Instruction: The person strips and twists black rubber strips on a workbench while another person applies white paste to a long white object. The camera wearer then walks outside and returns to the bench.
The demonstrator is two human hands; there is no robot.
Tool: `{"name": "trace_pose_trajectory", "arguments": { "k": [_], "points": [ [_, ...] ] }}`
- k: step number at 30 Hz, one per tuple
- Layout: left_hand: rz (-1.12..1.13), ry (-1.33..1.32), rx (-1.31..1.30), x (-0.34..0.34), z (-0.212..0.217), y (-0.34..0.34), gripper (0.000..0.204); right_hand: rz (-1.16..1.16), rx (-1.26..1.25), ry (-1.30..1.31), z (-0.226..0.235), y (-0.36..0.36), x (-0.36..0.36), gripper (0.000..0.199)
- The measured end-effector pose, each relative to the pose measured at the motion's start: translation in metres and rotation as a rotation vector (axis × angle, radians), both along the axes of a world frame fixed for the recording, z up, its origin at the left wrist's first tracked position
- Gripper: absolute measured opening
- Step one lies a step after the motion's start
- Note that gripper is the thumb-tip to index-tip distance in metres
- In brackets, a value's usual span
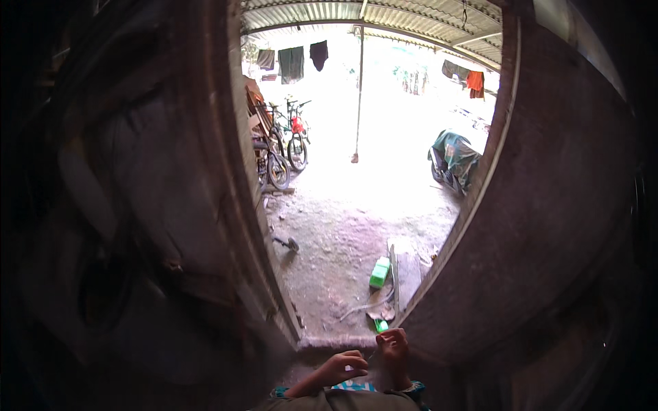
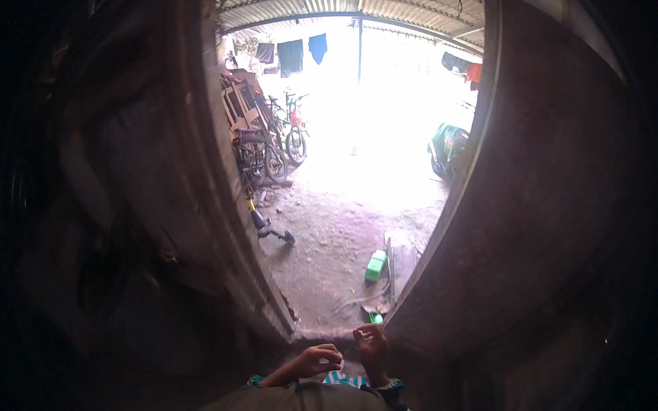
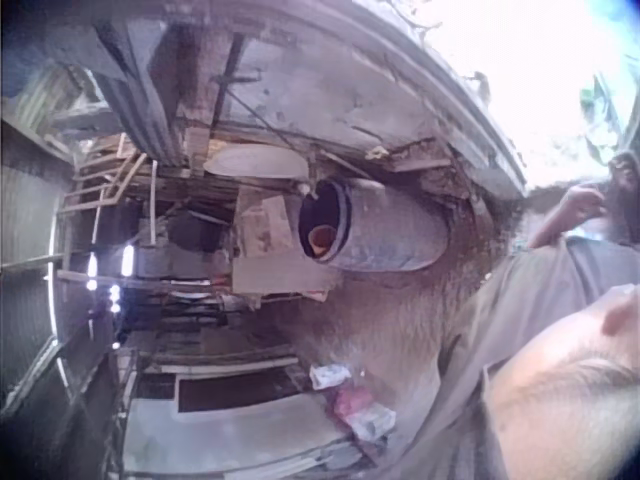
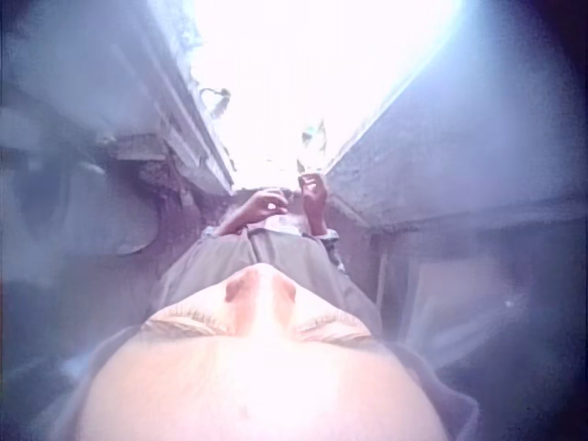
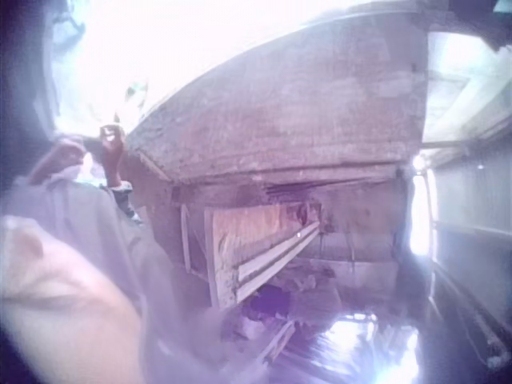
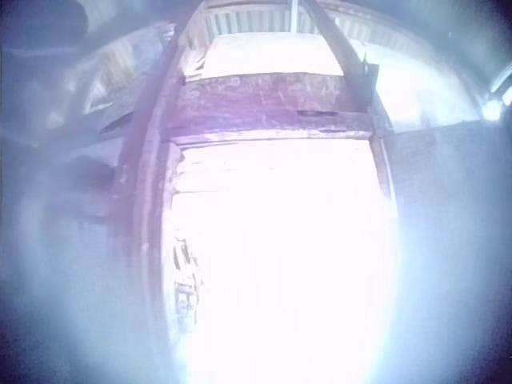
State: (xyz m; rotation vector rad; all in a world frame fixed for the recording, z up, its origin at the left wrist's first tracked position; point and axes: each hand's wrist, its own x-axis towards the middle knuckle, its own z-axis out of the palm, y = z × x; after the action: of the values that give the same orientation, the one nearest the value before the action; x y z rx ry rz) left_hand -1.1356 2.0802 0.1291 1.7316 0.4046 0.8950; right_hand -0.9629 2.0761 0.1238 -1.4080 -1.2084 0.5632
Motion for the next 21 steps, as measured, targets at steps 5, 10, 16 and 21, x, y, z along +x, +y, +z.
{"name": "trace_pose_trajectory", "arguments": {
  "k": [5,10,16,21],
  "points": [
    [0.096,0.096,0.034,0.006,0.041,0.127,0.013,0.211,0.293,-0.177,0.033,0.149,0.011,0.015],
    [0.308,-0.013,-0.218,0.003,0.042,0.221,0.011,0.385,0.117,-0.152,0.054,0.260,0.022,0.008],
    [0.478,0.106,-0.483,-0.013,-0.011,0.333,0.011,0.635,-0.048,0.078,0.005,0.346,0.046,0.013],
    [0.501,-0.088,-0.585,0.004,-0.055,0.474,0.008,0.664,-0.313,0.250,-0.002,0.452,0.054,0.019]
  ]
}}
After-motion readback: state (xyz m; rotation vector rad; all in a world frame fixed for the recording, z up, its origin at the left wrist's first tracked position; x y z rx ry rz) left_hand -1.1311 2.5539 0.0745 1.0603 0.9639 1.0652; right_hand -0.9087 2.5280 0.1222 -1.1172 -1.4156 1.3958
